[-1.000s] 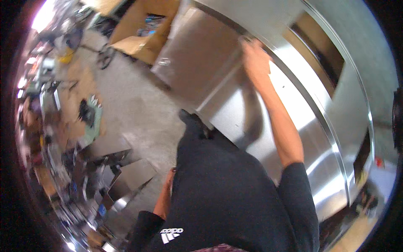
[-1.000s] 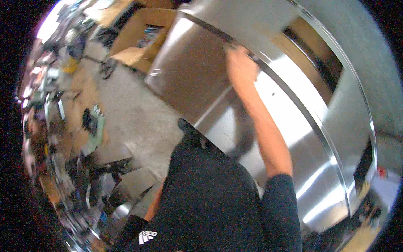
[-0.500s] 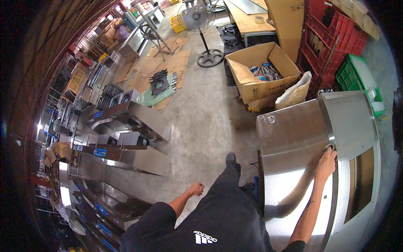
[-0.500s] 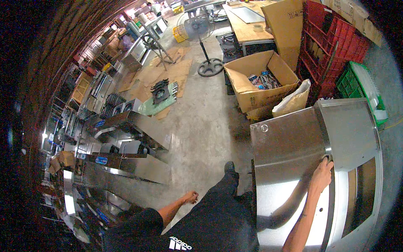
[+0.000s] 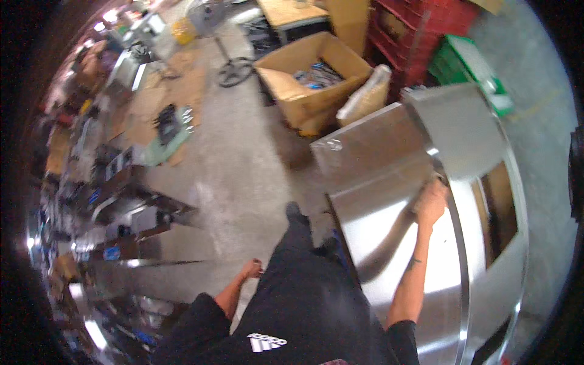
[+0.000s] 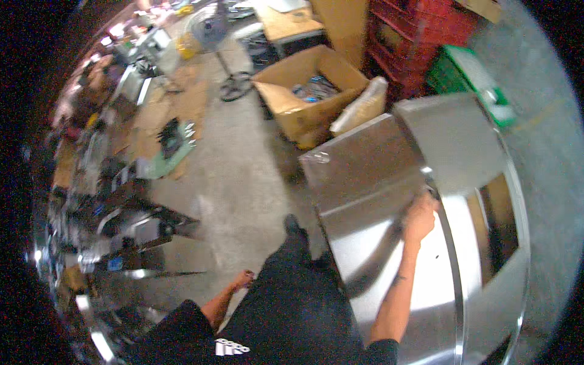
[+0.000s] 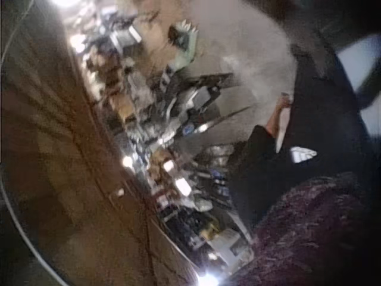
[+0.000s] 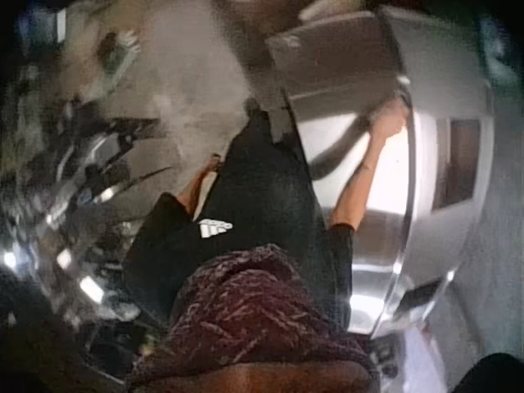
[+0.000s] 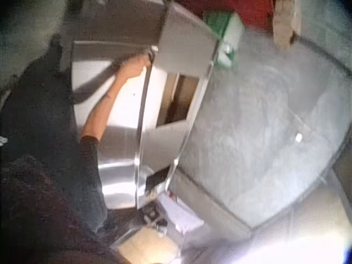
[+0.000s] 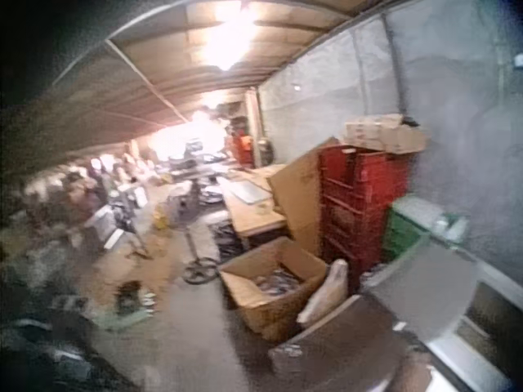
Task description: The person wets a cloth in a bucket, then wipes a large stainless steel surface with the wet cloth. They switch to a dry cloth and continue wiping the same surface, moving around it to cover different areas.
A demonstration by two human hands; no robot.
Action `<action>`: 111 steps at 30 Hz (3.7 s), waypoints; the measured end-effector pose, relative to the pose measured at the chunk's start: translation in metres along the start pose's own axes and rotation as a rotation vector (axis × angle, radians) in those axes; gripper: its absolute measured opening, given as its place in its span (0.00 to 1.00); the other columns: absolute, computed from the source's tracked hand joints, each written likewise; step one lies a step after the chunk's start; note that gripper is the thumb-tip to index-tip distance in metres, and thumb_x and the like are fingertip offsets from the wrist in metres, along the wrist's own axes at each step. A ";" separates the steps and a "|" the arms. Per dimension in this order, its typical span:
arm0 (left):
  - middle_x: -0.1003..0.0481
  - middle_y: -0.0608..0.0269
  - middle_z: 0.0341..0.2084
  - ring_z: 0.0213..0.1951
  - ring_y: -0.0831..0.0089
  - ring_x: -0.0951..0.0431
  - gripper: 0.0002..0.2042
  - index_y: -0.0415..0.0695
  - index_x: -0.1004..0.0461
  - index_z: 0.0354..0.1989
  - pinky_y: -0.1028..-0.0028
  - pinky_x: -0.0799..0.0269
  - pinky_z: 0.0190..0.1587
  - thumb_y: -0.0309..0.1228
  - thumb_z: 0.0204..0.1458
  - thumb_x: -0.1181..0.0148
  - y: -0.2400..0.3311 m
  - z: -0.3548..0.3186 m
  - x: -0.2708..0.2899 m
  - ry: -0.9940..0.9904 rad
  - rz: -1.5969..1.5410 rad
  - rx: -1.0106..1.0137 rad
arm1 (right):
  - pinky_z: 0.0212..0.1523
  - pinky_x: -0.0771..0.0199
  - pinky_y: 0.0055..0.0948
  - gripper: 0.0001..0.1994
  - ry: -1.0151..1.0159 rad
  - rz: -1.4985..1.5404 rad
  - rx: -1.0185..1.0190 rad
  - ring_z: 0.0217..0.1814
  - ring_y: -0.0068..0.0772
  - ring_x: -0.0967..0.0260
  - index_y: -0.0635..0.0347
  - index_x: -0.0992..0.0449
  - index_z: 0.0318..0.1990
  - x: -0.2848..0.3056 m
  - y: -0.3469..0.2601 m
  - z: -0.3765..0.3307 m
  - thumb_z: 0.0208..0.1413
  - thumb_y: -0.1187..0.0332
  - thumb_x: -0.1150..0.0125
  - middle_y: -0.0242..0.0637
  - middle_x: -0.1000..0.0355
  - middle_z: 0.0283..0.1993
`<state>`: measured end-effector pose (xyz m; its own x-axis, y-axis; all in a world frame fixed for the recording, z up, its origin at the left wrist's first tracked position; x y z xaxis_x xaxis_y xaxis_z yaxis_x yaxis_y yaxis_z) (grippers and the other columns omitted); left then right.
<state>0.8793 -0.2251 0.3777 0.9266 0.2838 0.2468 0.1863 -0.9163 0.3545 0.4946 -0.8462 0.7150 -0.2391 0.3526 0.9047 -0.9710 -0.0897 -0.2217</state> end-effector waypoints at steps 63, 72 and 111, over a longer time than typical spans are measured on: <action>0.18 0.57 0.42 0.42 0.69 0.19 0.23 0.38 0.23 0.57 0.67 0.22 0.45 0.46 0.67 0.36 0.201 0.104 0.235 -0.118 -0.003 -0.428 | 0.58 0.26 0.45 0.17 -0.221 0.548 -0.106 0.51 0.61 0.25 0.67 0.26 0.57 0.057 -0.227 0.089 0.70 0.63 0.47 0.60 0.25 0.51; 0.18 0.49 0.47 0.50 0.65 0.18 0.21 0.33 0.24 0.59 0.66 0.24 0.55 0.42 0.71 0.40 0.456 0.046 0.169 0.044 0.242 -0.775 | 0.54 0.22 0.27 0.17 -0.257 1.043 -0.290 0.50 0.23 0.23 0.59 0.25 0.63 0.101 -0.266 0.052 0.69 0.69 0.35 0.32 0.19 0.51; 0.24 0.68 0.48 0.51 0.81 0.26 0.16 0.39 0.27 0.59 0.76 0.29 0.57 0.38 0.72 0.38 0.673 -0.221 -0.036 -0.889 -0.122 -1.004 | 0.55 0.23 0.40 0.19 -0.462 0.776 -0.286 0.55 0.44 0.22 0.60 0.16 0.54 0.094 -0.272 -0.019 0.72 0.53 0.37 0.50 0.23 0.54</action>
<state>0.8995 -0.7900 0.8066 0.8889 -0.2806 -0.3622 0.3190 -0.1884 0.9289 0.7359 -0.7714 0.8535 -0.8530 -0.1190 0.5082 -0.5199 0.1094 -0.8472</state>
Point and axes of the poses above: each hand's wrist, its own z-axis towards the middle knuckle, its own x-axis out of the back of the hand, y = z × x, the point moved 8 cm from there along z, towards the middle knuckle
